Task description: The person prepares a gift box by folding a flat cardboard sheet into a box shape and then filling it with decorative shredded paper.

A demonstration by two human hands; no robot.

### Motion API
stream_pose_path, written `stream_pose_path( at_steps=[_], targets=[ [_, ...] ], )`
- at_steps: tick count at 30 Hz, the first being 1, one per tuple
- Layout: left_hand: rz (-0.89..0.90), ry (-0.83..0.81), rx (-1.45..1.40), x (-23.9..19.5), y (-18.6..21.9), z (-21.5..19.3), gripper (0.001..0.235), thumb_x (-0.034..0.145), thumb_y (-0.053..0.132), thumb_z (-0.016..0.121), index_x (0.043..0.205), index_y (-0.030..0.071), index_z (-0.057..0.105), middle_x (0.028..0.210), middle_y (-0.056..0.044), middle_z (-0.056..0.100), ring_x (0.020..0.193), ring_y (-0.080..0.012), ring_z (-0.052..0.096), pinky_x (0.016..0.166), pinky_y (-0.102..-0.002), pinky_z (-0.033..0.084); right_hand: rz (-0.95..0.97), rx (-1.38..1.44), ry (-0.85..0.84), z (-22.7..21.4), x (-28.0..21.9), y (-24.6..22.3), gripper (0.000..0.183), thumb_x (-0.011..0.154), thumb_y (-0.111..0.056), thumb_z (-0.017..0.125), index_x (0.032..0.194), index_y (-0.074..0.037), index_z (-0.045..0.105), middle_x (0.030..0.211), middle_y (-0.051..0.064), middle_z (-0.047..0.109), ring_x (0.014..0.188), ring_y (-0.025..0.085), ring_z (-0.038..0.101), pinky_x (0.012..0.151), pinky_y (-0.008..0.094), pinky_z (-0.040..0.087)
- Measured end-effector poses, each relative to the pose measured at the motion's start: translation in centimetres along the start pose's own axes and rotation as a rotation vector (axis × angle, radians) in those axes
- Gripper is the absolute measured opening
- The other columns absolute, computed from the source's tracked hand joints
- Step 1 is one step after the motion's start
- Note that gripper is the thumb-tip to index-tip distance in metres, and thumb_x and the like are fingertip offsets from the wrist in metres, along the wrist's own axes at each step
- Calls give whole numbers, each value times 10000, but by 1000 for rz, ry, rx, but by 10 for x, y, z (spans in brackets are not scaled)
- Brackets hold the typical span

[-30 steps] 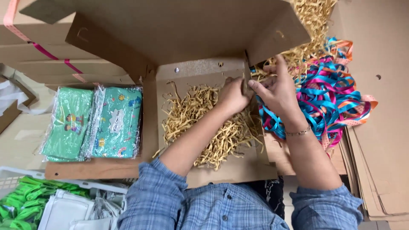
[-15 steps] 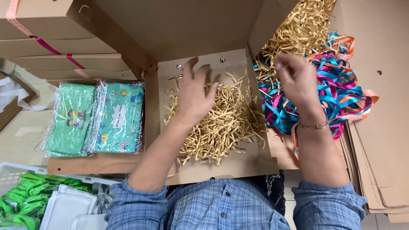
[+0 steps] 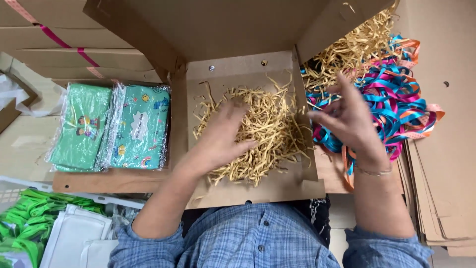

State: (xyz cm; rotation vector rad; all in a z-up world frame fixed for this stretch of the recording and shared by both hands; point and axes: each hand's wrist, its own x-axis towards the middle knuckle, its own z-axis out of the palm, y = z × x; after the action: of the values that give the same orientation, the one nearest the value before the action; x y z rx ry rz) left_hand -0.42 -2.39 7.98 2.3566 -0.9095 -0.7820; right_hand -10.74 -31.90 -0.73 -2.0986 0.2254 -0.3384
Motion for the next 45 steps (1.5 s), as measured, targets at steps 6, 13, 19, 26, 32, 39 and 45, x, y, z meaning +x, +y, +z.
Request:
stream_pose_path(
  at_steps=[6,13,19,26,32,39,45],
  targets=[
    [9,12,92,-15,-15,0,961,708,357,951,1459,-10,477,1486,-349,374,1338,-523,431,1177,-692,228,-47,-107,-84,12,-1,-28,488,901,-108,815,1340,25,648,1012,160,692,772,204,664,611,270,504],
    [-59,-20,255,16,-84,76,756,789,146,865,1447,-2,524,1514,-360,329,1405,-585,336,1124,-770,213,31,-613,-449,93,-36,-45,943,715,-361,882,1542,-224,449,1368,146,535,868,419,751,742,588,618],
    [45,342,-166,28,-109,69,344,829,146,640,1167,126,700,1044,-168,739,1042,-420,706,893,-518,562,-35,-626,-311,102,-2,25,295,773,-201,723,1067,-177,729,941,106,691,912,394,728,788,513,580],
    [-151,473,-464,15,-86,30,396,897,293,552,1203,44,537,1096,-300,685,1137,-515,631,958,-619,477,195,231,-99,67,37,4,433,1037,-36,583,1462,-42,505,1039,194,688,625,206,649,558,368,573],
    [-218,624,63,47,-113,55,445,864,245,653,1201,-10,513,1166,-290,605,1065,-527,645,869,-600,552,16,-377,58,78,22,-24,714,974,-150,772,1540,84,405,1302,318,484,1026,435,654,774,555,566],
    [-24,215,156,29,-49,48,647,841,132,675,1453,24,498,1413,-301,467,1208,-499,581,1067,-612,430,-310,-862,-154,134,-18,-13,728,632,-382,876,1250,-45,690,1166,161,591,1114,395,583,844,503,527],
    [-96,330,-66,73,-122,106,503,778,118,636,1279,78,636,1114,-182,669,1032,-484,693,887,-570,566,-373,-969,-164,162,-3,101,341,831,-222,598,1154,-173,695,925,62,674,873,319,726,846,442,500]
  ],
)
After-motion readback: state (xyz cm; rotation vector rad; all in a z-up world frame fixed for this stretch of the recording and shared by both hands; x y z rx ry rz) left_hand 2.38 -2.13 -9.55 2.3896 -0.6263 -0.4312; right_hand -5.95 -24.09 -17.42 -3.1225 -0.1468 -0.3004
